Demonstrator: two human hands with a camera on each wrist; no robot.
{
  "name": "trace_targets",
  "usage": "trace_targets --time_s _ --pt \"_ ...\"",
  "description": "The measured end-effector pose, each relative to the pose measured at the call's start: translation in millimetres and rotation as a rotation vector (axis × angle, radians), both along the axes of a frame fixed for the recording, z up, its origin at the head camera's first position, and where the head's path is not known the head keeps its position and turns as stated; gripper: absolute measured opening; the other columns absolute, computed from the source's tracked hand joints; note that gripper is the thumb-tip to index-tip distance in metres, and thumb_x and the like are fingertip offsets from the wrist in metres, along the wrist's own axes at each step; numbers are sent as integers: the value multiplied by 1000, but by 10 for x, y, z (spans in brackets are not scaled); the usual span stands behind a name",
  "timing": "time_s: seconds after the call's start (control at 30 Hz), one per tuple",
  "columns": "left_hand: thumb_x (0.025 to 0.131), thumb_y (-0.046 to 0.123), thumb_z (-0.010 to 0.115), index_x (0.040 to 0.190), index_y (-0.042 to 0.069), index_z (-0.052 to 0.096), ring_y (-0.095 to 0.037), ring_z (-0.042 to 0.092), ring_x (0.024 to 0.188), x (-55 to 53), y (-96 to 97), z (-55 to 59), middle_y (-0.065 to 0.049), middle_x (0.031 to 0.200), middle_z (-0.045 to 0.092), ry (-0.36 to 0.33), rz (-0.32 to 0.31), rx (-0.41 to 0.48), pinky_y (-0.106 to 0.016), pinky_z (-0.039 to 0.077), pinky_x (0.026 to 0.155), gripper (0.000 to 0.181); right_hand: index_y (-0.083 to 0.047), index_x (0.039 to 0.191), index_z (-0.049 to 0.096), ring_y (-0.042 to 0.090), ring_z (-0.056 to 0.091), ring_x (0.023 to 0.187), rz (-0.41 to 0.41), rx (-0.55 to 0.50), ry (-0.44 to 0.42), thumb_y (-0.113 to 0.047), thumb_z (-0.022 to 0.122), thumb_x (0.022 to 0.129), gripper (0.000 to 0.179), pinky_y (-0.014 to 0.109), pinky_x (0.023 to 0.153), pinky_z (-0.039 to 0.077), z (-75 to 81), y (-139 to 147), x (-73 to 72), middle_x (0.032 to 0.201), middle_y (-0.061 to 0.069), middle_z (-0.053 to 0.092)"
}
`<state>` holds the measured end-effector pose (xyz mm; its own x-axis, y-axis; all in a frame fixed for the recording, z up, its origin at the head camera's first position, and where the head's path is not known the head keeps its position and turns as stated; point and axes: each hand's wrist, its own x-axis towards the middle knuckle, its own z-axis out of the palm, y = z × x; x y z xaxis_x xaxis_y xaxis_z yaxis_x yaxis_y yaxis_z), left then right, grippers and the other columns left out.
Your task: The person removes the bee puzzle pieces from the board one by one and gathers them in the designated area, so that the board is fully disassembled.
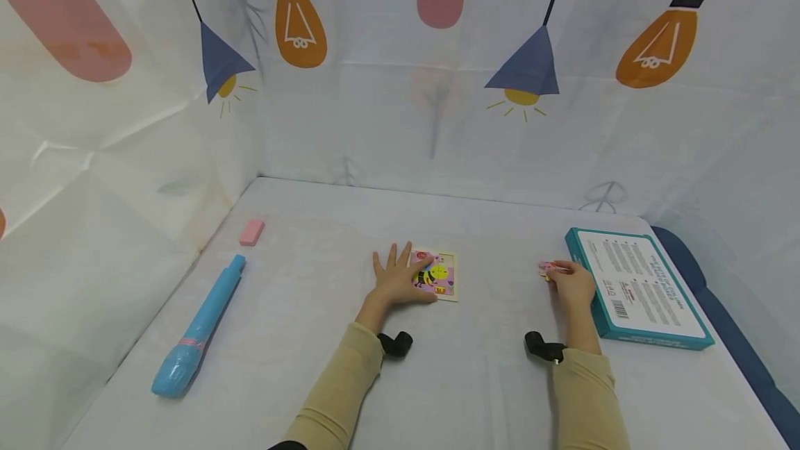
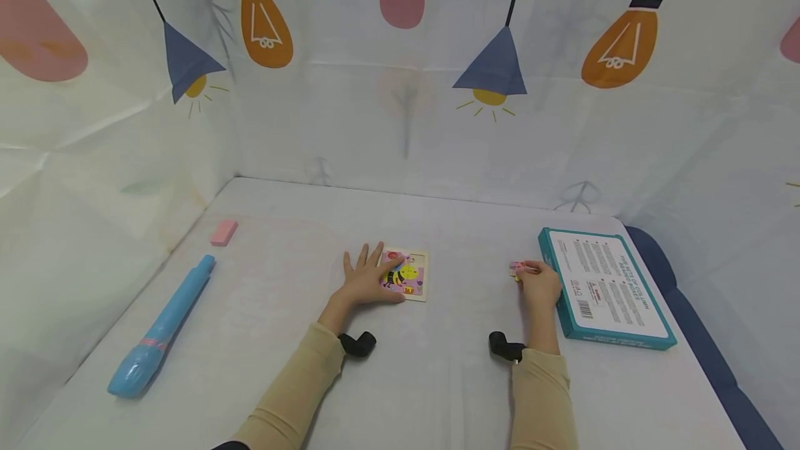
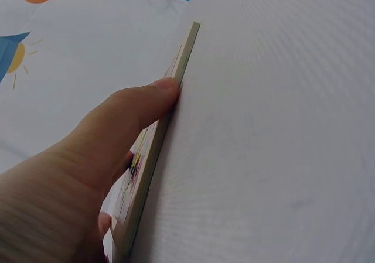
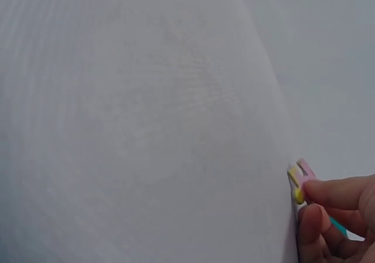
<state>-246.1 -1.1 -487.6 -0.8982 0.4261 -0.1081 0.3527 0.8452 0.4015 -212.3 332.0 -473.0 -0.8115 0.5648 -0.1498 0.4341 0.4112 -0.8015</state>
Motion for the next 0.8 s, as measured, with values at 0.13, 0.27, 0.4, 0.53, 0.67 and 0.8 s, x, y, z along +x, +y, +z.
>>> trace_targets --time_s 0.13,0.27,0.4,0.53,0.67,0.8 --pt "69 64 65 142 39 34 -34 -6 141 -3 -2 -12 -6 156 4 3 0 3 -63 -13 102 83 7 118 57 24 54 78 26 153 -19 -12 56 89 35 27 63 41 10 -29 -2 102 24 59" --pt "69 65 65 142 39 34 -34 -7 141 -2 -2 -24 -6 156 4 6 -3 6 -64 -13 102 83 10 115 57 36 50 90 47 230 -36 -11 53 89 34 43 73 38 26 -56 -5 104 27 59" --pt "70 63 65 142 38 33 -34 -6 141 1 -8 -26 -5 156 4 5 -1 17 -63 -13 102 83 10 114 58 38 50 94 51 254 -45 -11 52 89 33 49 80 38 19 -71 -21 106 27 58" --pt "70 64 64 143 37 31 -34 -6 141 2 -19 -20 -5 156 4 2 -5 23 -63 -13 103 85 9 113 58 37 50 94 38 259 -40 -10 52 89 31 50 81 39 12 -86 -38 106 26 59" --pt "71 63 64 144 34 31 -33 -5 141 9 -41 1 -5 156 6 -17 -15 51 -61 -13 104 85 9 114 58 37 50 95 13 245 3 -11 54 90 31 49 82 37 8 -129 -47 105 25 60" --pt "73 63 61 144 32 31 -32 -3 141 12 -71 14 -5 156 8 -23 -13 63 -59 -11 106 83 8 115 59 36 50 94 27 221 53 -11 53 91 31 45 82 39 25 -218 -52 103 25 59"
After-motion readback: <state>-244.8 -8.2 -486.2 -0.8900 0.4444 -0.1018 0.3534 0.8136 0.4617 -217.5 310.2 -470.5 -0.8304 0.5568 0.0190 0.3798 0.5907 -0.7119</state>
